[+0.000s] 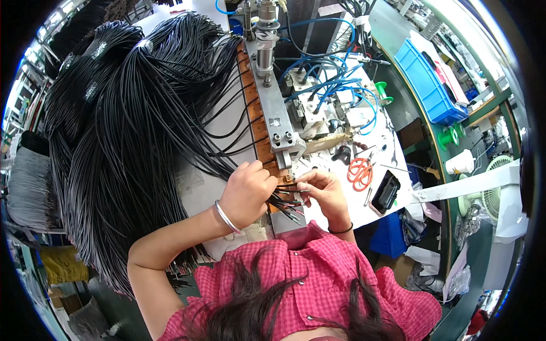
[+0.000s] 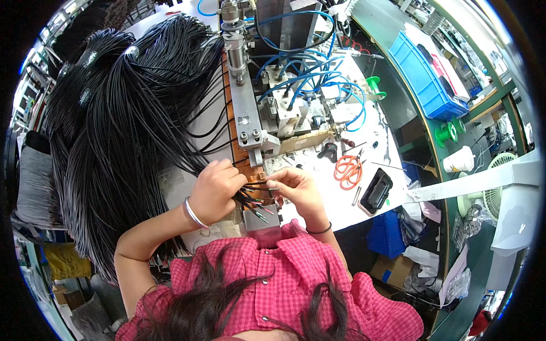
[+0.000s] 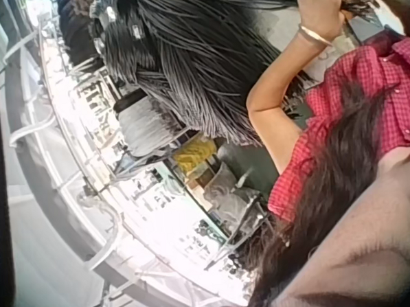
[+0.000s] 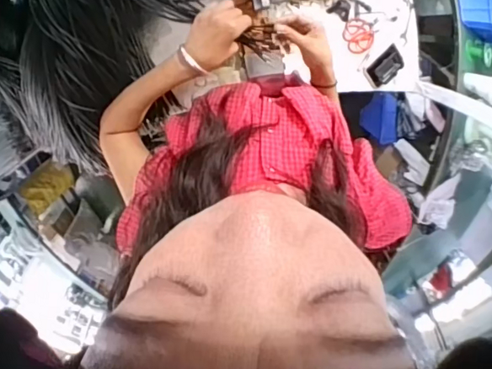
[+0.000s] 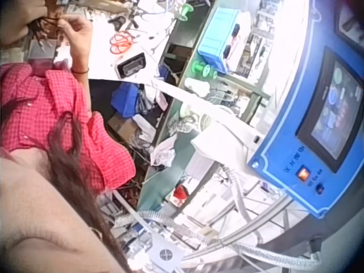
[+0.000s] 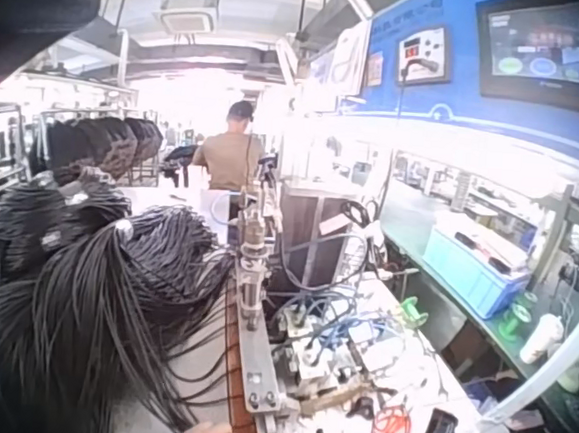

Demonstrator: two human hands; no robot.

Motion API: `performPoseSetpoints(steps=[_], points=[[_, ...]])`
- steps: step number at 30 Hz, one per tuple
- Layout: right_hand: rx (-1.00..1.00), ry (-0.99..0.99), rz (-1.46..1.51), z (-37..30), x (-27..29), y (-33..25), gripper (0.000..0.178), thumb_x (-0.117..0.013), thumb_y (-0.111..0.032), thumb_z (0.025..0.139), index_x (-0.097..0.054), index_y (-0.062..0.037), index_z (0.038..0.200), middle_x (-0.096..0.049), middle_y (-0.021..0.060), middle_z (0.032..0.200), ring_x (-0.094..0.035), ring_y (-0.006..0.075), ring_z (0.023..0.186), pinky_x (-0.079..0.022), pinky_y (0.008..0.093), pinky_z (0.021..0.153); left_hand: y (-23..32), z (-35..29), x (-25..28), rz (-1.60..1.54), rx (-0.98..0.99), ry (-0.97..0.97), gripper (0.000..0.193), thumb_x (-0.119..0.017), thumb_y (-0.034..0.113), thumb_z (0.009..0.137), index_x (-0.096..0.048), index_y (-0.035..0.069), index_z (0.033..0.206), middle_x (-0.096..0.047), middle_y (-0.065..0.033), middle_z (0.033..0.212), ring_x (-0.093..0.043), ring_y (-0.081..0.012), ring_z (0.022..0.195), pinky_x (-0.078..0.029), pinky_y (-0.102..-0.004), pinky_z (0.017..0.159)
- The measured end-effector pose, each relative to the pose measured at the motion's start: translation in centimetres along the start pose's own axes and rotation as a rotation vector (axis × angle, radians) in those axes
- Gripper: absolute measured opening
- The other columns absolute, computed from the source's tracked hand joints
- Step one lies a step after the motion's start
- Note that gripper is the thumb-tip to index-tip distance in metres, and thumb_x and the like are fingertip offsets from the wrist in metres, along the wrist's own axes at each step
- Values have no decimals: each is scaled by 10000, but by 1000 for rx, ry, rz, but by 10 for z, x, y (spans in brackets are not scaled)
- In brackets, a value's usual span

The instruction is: The person holds a bundle of cables and positions the exposed wire ends into a machine fixture by hand.

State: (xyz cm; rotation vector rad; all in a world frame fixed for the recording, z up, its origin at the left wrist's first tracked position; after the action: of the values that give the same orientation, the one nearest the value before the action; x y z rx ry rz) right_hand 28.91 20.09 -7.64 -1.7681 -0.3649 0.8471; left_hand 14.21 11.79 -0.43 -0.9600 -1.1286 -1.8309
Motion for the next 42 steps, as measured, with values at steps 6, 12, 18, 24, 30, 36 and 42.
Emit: performPoseSetpoints(steps=[6, 12, 18, 24, 30, 36, 42], points=[[48, 24, -48, 6, 12, 11, 56, -642, -56, 813, -611, -9, 823, -610, 25, 694, -499, 48, 509, -377, 178, 432, -1, -3, -10, -22, -61, -30, 156, -583, 15, 571, -532, 45, 715, -512, -85, 698, -492, -264, 760, -391, -357, 651], [-26, 119, -134, 11, 9, 13, 87, -594, -94, 856, -584, -18, 815, -590, 19, 649, -478, 37, 480, -371, 172, 417, -1, -1, -1, -14, -7, 12, 175, -585, 10, 577, -549, 46, 745, -516, -74, 670, -498, -258, 735, -386, -355, 653], [-161, -87, -62, 17, 17, 21, 107, -584, -129, 870, -569, -37, 816, -536, -23, 616, -404, 15, 445, -312, 167, 395, -2, -3, -5, 40, 30, -37, 178, -601, 20, 577, -546, 46, 745, -520, -68, 654, -500, -258, 710, -386, -356, 655], [-177, 93, -208, 12, 14, 12, 66, -619, -95, 840, -579, -42, 842, -521, -47, 633, -383, 7, 448, -285, 162, 399, -6, -3, -6, 106, -15, -38, 193, -607, 31, 583, -562, 51, 770, -531, -77, 671, -505, -263, 702, -398, -361, 654], [59, 94, -128, 1, 5, 2, 86, -635, -52, 816, -611, -31, 896, -565, -34, 662, -432, 5, 492, -300, 153, 420, -6, -4, -8, -6, 51, -25, 190, -599, 32, 595, -575, 52, 783, -522, -72, 671, -512, -260, 697, -411, -358, 644], [69, 144, -85, 1, 6, 4, 56, -649, -58, 815, -630, -19, 851, -584, -26, 675, -449, 6, 511, -319, 151, 434, -1, -1, -4, 6, -27, 4, 123, -573, 2, 595, -531, 47, 701, -517, -73, 666, -521, -249, 698, -414, -340, 639], [74, 145, -42, -1, 5, 2, 47, -636, -56, 822, -626, -12, 837, -587, -16, 676, -462, 17, 505, -333, 155, 431, 0, -1, -6, 68, -8, -40, 129, -577, 3, 585, -524, 42, 695, -518, -77, 675, -514, -249, 713, -407, -343, 639]])
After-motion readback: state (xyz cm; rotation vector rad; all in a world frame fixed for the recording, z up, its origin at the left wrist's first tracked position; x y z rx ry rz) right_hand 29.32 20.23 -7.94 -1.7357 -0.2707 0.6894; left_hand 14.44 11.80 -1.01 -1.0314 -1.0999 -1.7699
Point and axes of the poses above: each hand's wrist, its own z-axis towards the middle knuckle, its own x-axis out of the back of the hand, y = z × x, the point moved 4 cm from there along z, towards the middle knuckle
